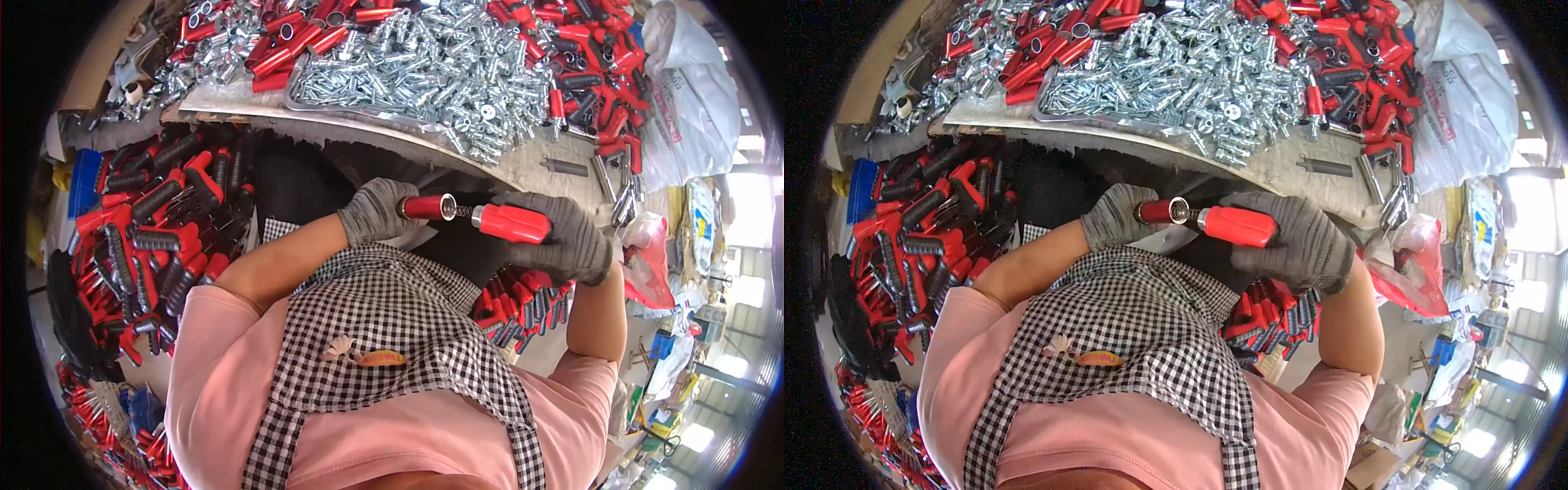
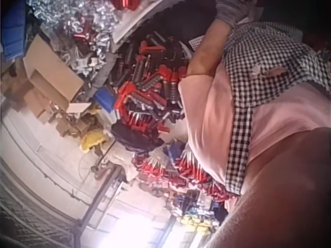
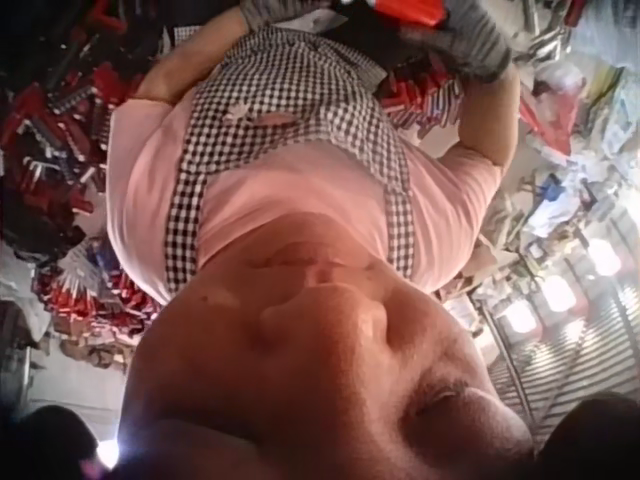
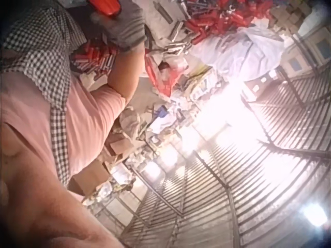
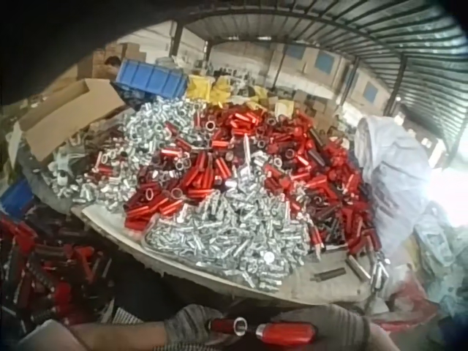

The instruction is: Assembling hand tools by inserting metal rods into red plastic sleeves.

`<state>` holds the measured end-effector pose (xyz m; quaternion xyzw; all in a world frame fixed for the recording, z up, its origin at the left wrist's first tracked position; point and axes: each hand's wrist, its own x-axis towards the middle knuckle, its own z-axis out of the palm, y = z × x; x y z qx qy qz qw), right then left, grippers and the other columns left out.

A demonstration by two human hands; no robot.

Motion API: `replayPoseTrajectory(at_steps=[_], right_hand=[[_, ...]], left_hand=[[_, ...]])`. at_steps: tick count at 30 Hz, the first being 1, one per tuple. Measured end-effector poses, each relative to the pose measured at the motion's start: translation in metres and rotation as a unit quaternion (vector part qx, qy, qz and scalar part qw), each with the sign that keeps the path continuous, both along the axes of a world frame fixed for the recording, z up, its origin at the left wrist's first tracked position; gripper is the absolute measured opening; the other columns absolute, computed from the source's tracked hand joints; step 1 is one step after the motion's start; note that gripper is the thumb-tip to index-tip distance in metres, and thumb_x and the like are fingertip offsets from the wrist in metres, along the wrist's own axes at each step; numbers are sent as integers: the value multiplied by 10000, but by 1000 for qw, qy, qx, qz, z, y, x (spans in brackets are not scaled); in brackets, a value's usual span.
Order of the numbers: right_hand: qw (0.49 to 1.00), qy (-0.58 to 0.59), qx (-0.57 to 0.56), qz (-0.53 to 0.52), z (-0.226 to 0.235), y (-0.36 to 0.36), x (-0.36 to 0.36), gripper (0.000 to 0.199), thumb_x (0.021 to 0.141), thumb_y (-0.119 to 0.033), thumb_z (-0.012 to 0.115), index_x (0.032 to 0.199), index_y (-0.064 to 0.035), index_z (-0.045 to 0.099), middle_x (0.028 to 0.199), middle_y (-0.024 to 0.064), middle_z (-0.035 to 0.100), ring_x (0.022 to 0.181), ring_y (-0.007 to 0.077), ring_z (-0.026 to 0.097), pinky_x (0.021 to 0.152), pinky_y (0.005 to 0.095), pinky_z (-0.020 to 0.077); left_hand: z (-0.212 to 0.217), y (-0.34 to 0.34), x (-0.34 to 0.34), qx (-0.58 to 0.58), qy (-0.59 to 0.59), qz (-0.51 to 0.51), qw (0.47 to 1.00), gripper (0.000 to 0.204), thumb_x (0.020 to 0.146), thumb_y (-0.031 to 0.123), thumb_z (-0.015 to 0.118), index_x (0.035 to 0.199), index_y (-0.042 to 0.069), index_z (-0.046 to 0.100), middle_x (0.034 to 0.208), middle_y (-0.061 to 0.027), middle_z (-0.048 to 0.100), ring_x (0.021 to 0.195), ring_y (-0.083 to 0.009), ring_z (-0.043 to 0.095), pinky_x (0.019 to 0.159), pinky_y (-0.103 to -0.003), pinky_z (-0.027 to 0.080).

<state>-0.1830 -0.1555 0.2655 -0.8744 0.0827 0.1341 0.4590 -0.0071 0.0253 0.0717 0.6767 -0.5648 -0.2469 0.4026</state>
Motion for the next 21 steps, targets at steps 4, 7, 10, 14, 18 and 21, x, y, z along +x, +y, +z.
replayPoseTrajectory(at_steps=[4, 7, 10, 14, 18, 21], right_hand=[[984, -17, 125, -123, 23, -5, -19, 630, 648, -42, 773, 1227, 33, 536, 1032, 95, 652, 923, 150, 621, 834, 306, 496], [929, -158, 127, -310, 3, -29, -33, 654, 671, 2, 749, 1270, 33, 489, 964, 108, 653, 869, 172, 640, 778, 322, 526], [870, -200, -235, -385, -52, -76, -21, 648, 794, -158, 685, 1342, 27, 393, 1088, 156, 639, 866, 248, 648, 747, 360, 516], [765, 110, -490, -404, -130, -154, -3, 750, 789, -485, 611, 1368, -74, 367, 1068, 207, 620, 981, 366, 593, 846, 445, 475], [784, 158, -492, -344, -134, -135, 30, 795, 777, -564, 590, 1373, -90, 364, 1183, 223, 552, 1094, 365, 532, 928, 458, 427], [788, 171, -485, -338, -116, -142, 29, 849, 779, -606, 563, 1395, -71, 327, 1216, 255, 521, 1114, 382, 524, 935, 455, 421]], left_hand=[[-17, -3, 5, -107, 55, 49, 992, 255, 710, 274, 752, 779, 77, 606, 674, -144, 599, 639, -342, 606, 576, -399, 483], [-25, -3, 9, -200, -26, 73, 977, 250, 724, 248, 756, 760, 55, 601, 655, -150, 585, 596, -344, 594, 516, -382, 471], [-4, -3, 5, -182, 10, 95, 979, 229, 750, 246, 742, 784, 62, 611, 666, -142, 588, 572, -339, 581, 491, -383, 455], [5, -3, 5, -126, 37, 41, 990, 205, 754, 217, 735, 812, 62, 613, 684, -143, 593, 591, -345, 585, 493, -388, 449], [28, -7, -2, -110, 63, 44, 991, 183, 772, 194, 732, 816, 59, 617, 694, -130, 593, 564, -316, 572, 491, -367, 454], [17, -9, 6, -197, -193, 44, 960, 168, 775, 182, 729, 806, 68, 610, 666, -103, 576, 544, -291, 563, 471, -350, 444]])
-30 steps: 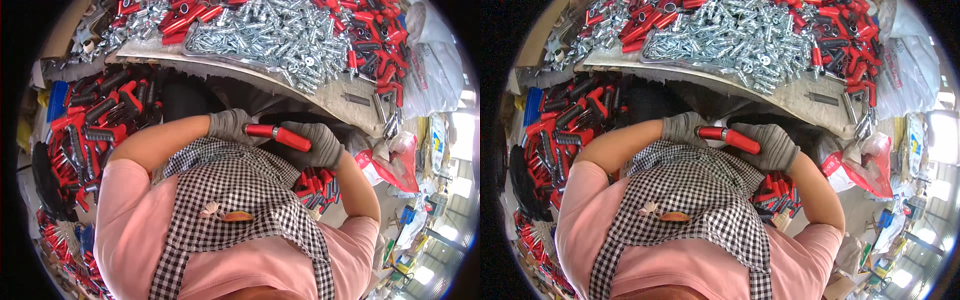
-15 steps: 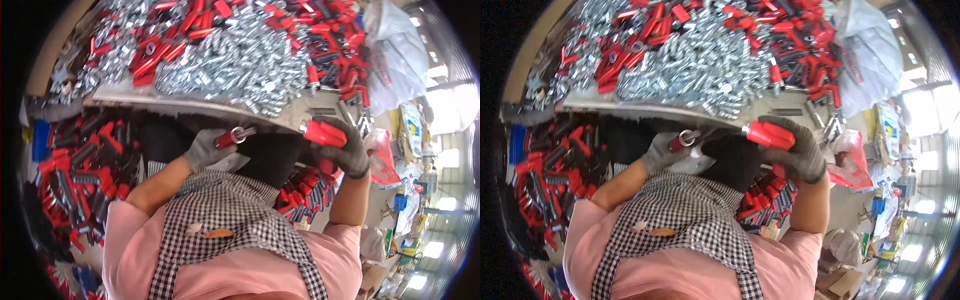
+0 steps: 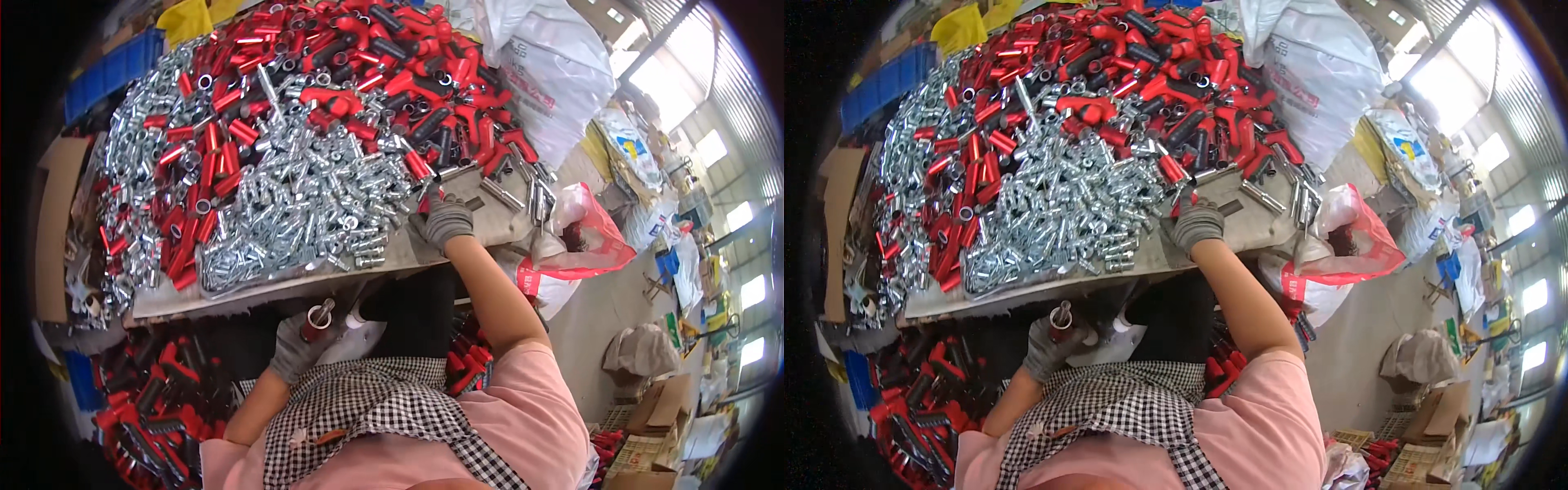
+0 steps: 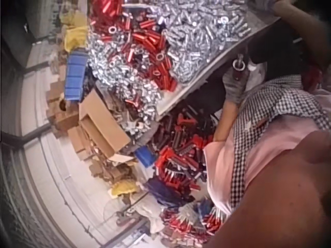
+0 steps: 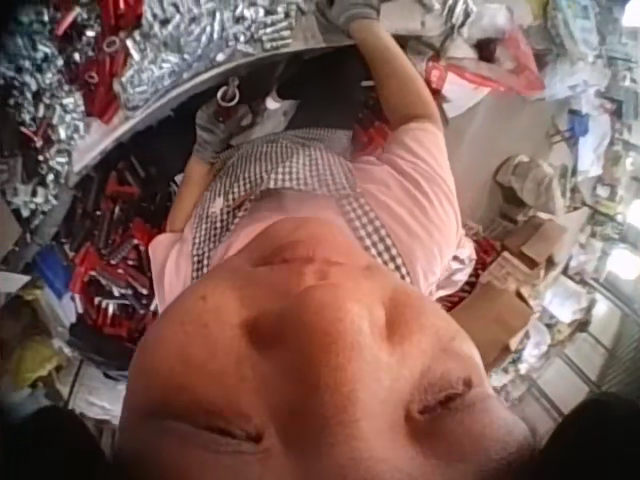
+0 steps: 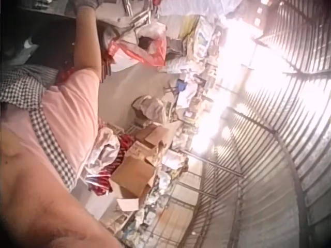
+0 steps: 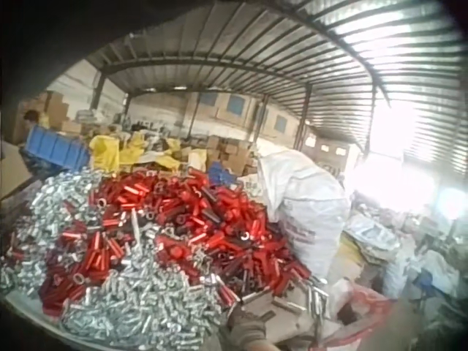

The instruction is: Assembling hand tools by inserting metal rods into red plastic sleeves.

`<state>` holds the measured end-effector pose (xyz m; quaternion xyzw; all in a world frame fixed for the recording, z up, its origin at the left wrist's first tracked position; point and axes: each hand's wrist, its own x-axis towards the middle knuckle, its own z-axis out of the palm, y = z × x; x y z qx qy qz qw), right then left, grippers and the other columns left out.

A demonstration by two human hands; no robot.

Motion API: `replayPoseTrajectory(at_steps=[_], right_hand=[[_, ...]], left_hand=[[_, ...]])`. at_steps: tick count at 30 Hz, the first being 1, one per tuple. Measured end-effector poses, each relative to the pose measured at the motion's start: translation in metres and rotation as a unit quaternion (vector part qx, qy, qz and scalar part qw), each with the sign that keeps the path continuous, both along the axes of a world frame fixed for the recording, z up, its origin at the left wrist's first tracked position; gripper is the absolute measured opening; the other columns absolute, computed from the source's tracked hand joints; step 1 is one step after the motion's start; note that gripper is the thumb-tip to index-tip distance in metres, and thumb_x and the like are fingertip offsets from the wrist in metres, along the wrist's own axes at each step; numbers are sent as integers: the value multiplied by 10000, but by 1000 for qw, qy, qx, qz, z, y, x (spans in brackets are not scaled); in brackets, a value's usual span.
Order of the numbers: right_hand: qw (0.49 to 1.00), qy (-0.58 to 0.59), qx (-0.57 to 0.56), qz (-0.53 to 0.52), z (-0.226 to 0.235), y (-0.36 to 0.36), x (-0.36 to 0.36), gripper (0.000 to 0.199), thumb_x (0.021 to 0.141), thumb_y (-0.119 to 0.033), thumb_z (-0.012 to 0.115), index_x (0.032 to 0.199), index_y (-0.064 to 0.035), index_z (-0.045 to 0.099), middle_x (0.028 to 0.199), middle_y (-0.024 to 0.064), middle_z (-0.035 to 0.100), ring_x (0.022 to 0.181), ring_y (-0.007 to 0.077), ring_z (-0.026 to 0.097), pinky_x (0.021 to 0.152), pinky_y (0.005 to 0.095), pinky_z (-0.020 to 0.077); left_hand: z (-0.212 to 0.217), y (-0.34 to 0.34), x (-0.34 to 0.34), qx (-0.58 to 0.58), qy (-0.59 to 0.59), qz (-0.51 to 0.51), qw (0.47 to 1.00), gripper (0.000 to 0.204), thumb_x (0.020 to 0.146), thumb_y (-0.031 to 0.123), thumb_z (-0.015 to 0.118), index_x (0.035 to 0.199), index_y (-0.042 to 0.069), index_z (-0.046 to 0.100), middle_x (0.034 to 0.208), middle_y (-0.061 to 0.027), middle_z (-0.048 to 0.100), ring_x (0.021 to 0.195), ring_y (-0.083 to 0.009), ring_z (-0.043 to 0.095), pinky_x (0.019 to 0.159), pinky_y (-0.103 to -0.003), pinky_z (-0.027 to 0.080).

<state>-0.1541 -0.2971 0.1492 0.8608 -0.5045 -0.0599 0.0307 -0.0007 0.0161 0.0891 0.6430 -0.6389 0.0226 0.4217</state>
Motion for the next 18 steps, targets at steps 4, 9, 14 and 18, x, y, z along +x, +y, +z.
replayPoseTrajectory(at_steps=[4, 9, 14, 18], right_hand=[[990, -135, -27, -2, 28, -63, -39, 849, 800, -616, 534, 1389, -41, 327, 1223, 301, 524, 1132, 393, 538, 930, 467, 430], [924, -277, -48, -259, 19, -204, -77, 810, 739, -548, 652, 1334, -47, 429, 1191, 248, 575, 1154, 365, 539, 925, 471, 438], [871, -425, 78, -235, -38, -259, -64, 793, 657, -378, 799, 1327, -148, 445, 1183, 163, 604, 1073, 301, 586, 951, 412, 441], [888, -447, 65, -84, -59, -322, -123, 617, 752, -235, 698, 1289, -46, 459, 1063, 100, 618, 973, 202, 594, 844, 373, 485]], left_hand=[[8, -2, 6, -3, -49, -9, 999, 152, 760, 157, 719, 833, 71, 617, 661, -76, 564, 551, -266, 565, 459, -348, 439], [23, -4, 0, 148, 315, -1, 937, 204, 767, 194, 722, 917, 68, 667, 816, -87, 667, 707, -237, 648, 635, -317, 516], [14, 3, -7, 131, 271, 45, 953, 304, 740, 255, 753, 910, 43, 616, 794, -92, 617, 694, -267, 603, 601, -363, 472], [-20, 8, 1, 86, 21, 48, 995, 205, 753, 185, 745, 877, 47, 657, 800, -123, 663, 726, -284, 661, 619, -341, 518]])
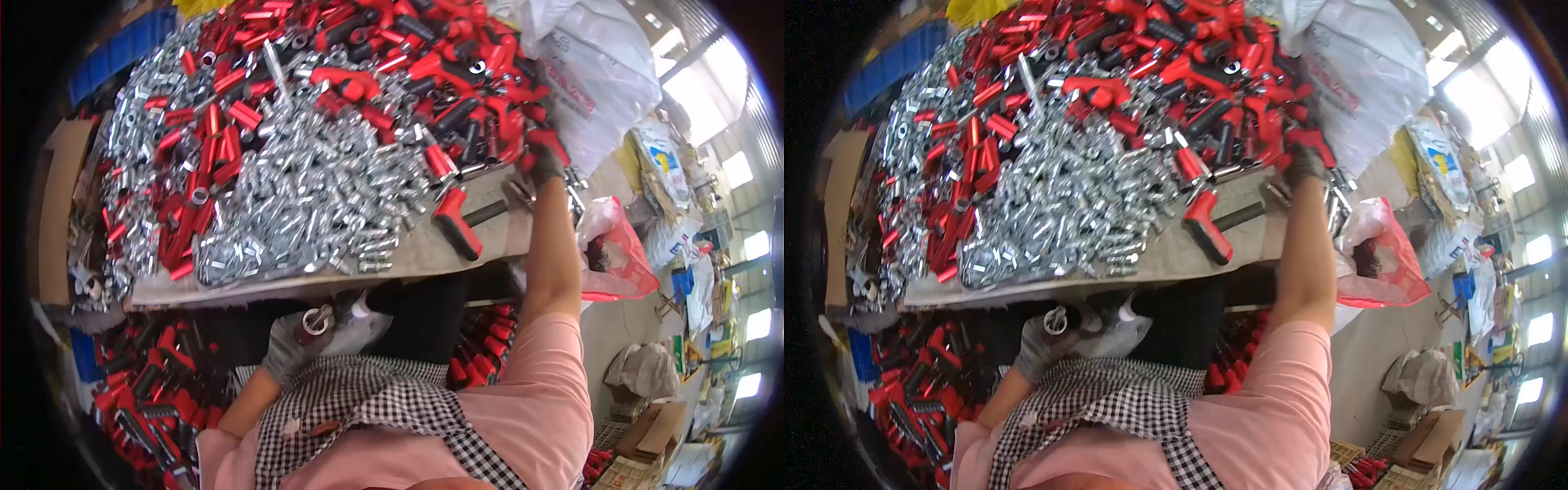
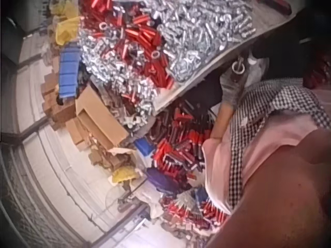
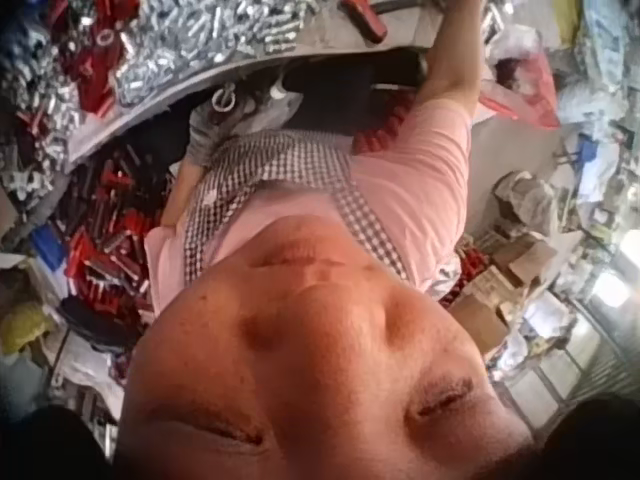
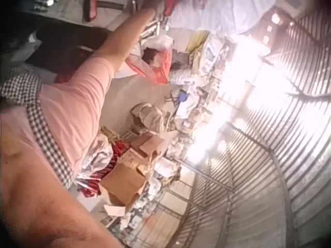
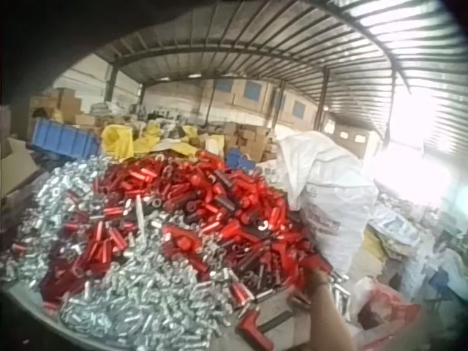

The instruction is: Assembling hand tools by inserting metal rods into red plastic sleeves.

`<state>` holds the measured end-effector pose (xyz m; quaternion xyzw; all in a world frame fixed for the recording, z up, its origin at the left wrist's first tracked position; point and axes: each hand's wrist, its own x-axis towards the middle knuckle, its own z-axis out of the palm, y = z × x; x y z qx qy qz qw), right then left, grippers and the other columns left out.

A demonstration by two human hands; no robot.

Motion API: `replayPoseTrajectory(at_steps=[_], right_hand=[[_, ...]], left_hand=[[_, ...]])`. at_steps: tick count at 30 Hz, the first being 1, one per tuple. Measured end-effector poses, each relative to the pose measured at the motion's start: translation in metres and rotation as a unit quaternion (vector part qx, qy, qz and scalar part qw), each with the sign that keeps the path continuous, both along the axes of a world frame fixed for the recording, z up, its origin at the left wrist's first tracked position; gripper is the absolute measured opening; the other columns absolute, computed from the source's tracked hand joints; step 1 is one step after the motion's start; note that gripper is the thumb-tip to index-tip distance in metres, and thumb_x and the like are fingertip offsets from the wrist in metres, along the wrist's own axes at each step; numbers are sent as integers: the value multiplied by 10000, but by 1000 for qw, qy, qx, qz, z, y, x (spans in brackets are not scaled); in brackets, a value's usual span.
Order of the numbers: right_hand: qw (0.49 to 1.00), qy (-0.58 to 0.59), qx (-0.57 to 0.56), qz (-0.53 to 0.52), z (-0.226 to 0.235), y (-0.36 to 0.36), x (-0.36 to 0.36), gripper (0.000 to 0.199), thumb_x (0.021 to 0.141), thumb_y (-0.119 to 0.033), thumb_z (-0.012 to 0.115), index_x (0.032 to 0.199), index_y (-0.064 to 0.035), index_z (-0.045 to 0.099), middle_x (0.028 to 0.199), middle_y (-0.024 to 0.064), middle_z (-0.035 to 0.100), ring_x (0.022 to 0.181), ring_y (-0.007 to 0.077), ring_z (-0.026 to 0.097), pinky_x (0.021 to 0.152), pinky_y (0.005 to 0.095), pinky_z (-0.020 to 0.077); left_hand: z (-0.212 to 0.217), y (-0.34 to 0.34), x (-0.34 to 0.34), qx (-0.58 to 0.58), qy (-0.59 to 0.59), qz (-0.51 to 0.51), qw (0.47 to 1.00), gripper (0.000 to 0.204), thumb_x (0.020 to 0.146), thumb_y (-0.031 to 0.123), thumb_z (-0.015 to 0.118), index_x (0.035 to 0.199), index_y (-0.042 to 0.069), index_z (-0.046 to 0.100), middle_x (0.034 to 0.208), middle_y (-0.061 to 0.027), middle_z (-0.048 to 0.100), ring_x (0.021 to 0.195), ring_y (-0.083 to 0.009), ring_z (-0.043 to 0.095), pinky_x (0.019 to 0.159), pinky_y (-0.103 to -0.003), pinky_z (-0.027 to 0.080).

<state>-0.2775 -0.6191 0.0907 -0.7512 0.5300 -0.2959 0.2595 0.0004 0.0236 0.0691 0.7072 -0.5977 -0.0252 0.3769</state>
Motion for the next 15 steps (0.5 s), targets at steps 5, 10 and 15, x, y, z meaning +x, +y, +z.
replayPoseTrajectory(at_steps=[5, 10, 15], right_hand=[[740, -598, 187, 243, 64, 191, 41, 526, 832, -146, 580, 1315, -18, 413, 1175, 127, 576, 1001, 243, 575, 937, 408, 451], [730, -457, 405, 306, 91, 326, 13, 598, 816, -279, 661, 1273, 44, 450, 1060, 101, 617, 888, 221, 601, 861, 396, 476], [821, -14, 347, 452, 124, 441, 65, 574, 680, -123, 739, 1200, 34, 555, 1043, 92, 641, 947, 161, 600, 864, 303, 472]], left_hand=[[23, 0, 0, 12, 173, -9, 985, 215, 743, 227, 755, 779, 65, 618, 660, -121, 595, 591, -315, 606, 526, -367, 488], [23, 1, 14, 151, 39, -12, 988, 233, 723, 286, 714, 762, 94, 589, 694, -138, 605, 662, -343, 613, 582, -414, 491], [35, 19, 21, 286, -20, -12, 958, 252, 718, 309, 676, 834, 98, 602, 742, -127, 645, 722, -317, 645, 660, -435, 507]])
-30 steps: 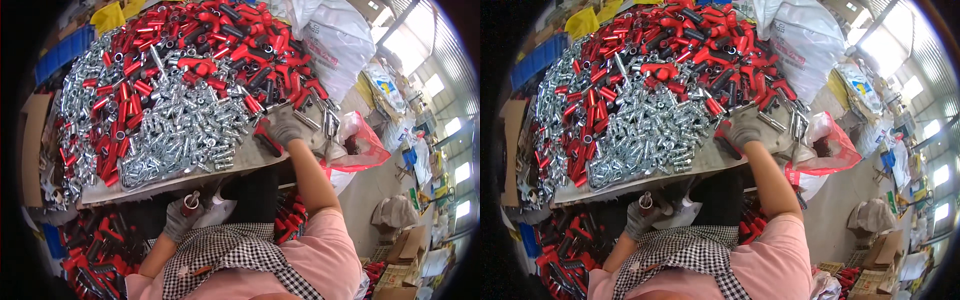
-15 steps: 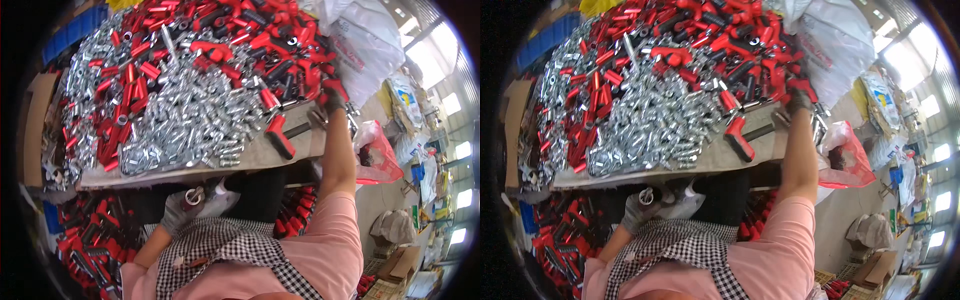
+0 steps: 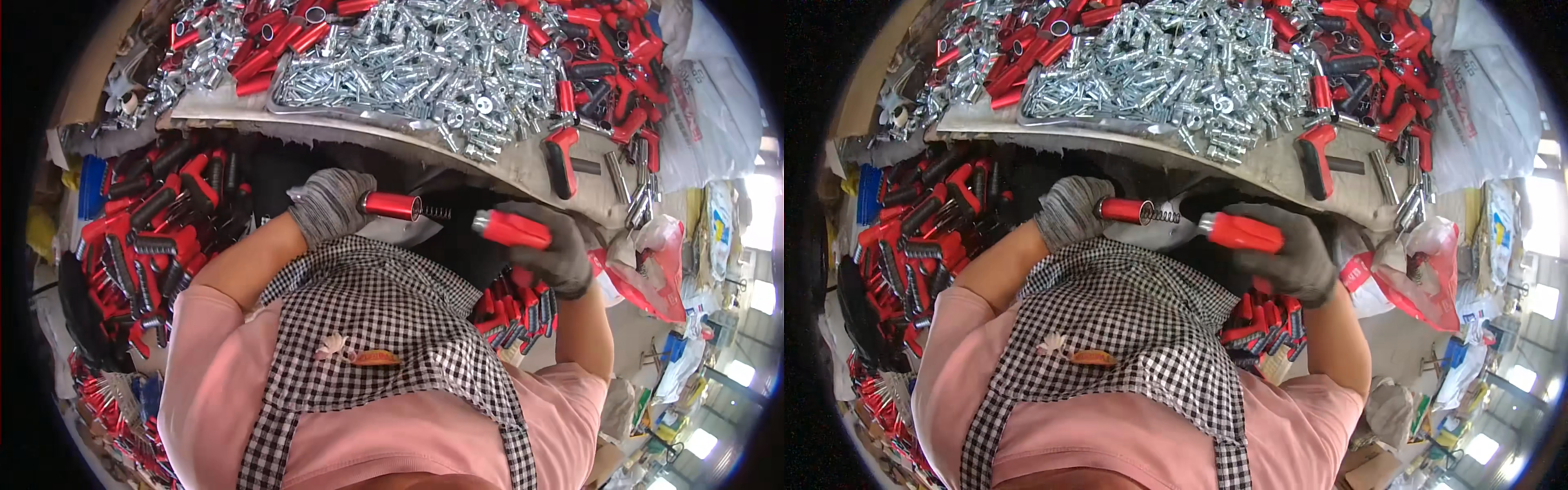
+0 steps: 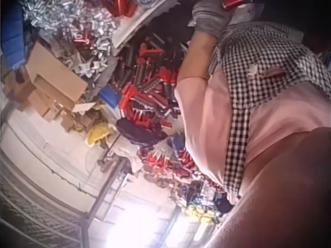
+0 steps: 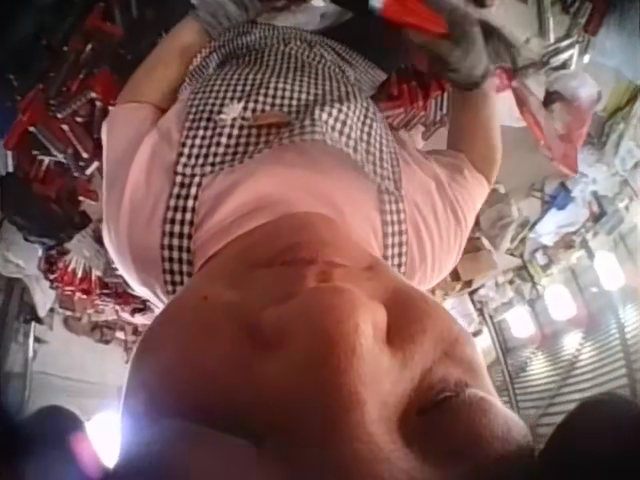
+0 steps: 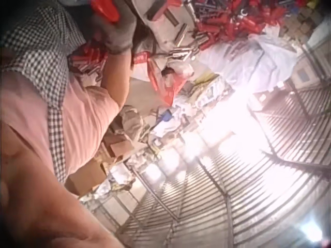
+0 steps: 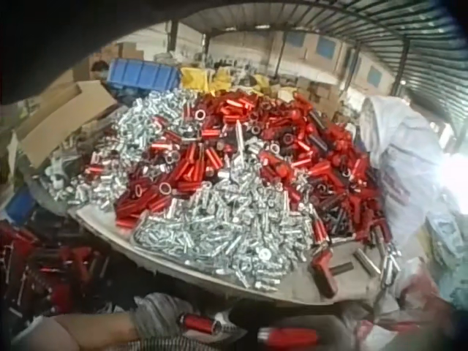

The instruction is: Assembling hand tools by inserting metal rods into red plastic sleeves.

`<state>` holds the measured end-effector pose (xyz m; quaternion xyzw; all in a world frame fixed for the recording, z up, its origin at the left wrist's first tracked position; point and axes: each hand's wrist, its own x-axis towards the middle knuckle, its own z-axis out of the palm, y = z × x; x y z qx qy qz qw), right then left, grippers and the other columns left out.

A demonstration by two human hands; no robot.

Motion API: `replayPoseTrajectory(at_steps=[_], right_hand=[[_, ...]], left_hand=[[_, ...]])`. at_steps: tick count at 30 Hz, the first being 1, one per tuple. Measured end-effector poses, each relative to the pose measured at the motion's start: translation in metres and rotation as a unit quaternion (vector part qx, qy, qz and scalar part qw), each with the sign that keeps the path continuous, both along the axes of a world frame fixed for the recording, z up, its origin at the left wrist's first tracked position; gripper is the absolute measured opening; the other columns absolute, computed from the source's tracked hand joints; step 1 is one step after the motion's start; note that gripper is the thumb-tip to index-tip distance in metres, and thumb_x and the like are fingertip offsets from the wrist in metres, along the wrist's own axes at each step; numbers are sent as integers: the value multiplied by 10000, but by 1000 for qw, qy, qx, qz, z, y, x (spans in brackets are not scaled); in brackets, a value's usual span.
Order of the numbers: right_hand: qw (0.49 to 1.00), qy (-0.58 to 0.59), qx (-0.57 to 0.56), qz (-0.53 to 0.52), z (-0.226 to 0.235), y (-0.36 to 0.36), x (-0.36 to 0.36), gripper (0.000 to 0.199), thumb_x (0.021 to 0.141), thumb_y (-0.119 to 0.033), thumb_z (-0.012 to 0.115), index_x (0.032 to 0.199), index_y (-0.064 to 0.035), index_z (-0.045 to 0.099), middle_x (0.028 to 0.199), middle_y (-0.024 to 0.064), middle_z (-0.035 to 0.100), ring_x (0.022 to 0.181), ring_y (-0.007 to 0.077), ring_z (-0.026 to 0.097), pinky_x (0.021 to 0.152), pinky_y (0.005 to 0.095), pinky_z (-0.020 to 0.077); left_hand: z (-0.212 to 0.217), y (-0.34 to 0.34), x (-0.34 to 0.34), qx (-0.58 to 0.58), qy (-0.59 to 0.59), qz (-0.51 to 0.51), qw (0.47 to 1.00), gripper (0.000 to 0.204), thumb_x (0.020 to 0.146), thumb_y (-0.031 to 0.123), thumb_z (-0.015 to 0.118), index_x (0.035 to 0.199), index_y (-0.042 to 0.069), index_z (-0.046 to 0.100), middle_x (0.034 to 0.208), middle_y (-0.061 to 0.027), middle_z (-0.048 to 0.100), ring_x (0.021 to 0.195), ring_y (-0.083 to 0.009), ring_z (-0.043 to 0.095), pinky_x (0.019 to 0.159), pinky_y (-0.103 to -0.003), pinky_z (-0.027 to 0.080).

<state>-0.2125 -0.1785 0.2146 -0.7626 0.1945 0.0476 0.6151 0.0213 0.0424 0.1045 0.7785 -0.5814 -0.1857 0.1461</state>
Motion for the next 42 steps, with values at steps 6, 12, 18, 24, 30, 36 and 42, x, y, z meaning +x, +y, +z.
replayPoseTrajectory(at_steps=[6, 12, 18, 24, 30, 36, 42], right_hand=[[995, 19, -61, 78, -33, 43, 17, 490, 701, -180, 745, 1149, -39, 606, 963, 107, 663, 856, 190, 638, 789, 324, 502], [677, -341, -509, 408, -35, 48, 32, 372, 674, -154, 679, 1044, -114, 662, 752, 55, 600, 657, 221, 604, 566, 365, 483], [679, -327, -488, 441, -32, 54, 44, 394, 676, -157, 671, 1065, -103, 649, 807, 77, 585, 681, 247, 603, 579, 370, 492], [944, 175, 275, -54, -58, 69, 37, 398, 761, -135, 689, 1129, -9, 605, 824, 124, 648, 718, 229, 653, 665, 384, 541], [761, 102, 625, -139, -80, 96, 35, 477, 793, -258, 687, 1144, 6, 501, 847, 90, 592, 641, 170, 581, 624, 324, 525], [918, -173, -304, 185, -41, 74, 50, 325, 784, -194, 677, 1080, -70, 626, 809, 66, 609, 686, 219, 603, 642, 329, 511], [721, -175, -549, 384, -43, 61, 51, 365, 714, -131, 668, 1072, -65, 640, 749, 52, 595, 694, 229, 597, 654, 357, 503]], left_hand=[[10, 8, -19, 45, -42, -71, 996, 231, 723, 281, 646, 836, 83, 607, 748, -133, 651, 727, -315, 651, 662, -434, 512], [-12, 13, -19, 206, 143, -231, 940, 542, 702, 228, 682, 1221, 116, 569, 970, -157, 666, 885, -309, 641, 807, -398, 501], [-65, 28, -26, 58, 346, -209, 913, 281, 734, 328, 677, 866, 80, 675, 688, -149, 648, 598, -274, 621, 595, -391, 506], [22, 24, -15, 97, -93, -33, 990, 243, 794, 264, 574, 914, 62, 637, 811, -147, 672, 758, -285, 669, 683, -424, 520], [13, 26, 27, -246, -288, -94, 921, 209, 747, 270, 561, 863, 115, 639, 743, -60, 568, 672, -218, 558, 592, -373, 456], [28, 8, 35, 97, 56, -196, 974, 431, 672, 266, 712, 1064, 110, 624, 809, -153, 632, 735, -296, 634, 669, -399, 508], [7, 23, -4, 214, 209, -177, 937, 230, 753, 291, 643, 794, 65, 645, 721, -136, 656, 634, -291, 634, 562, -410, 482]])
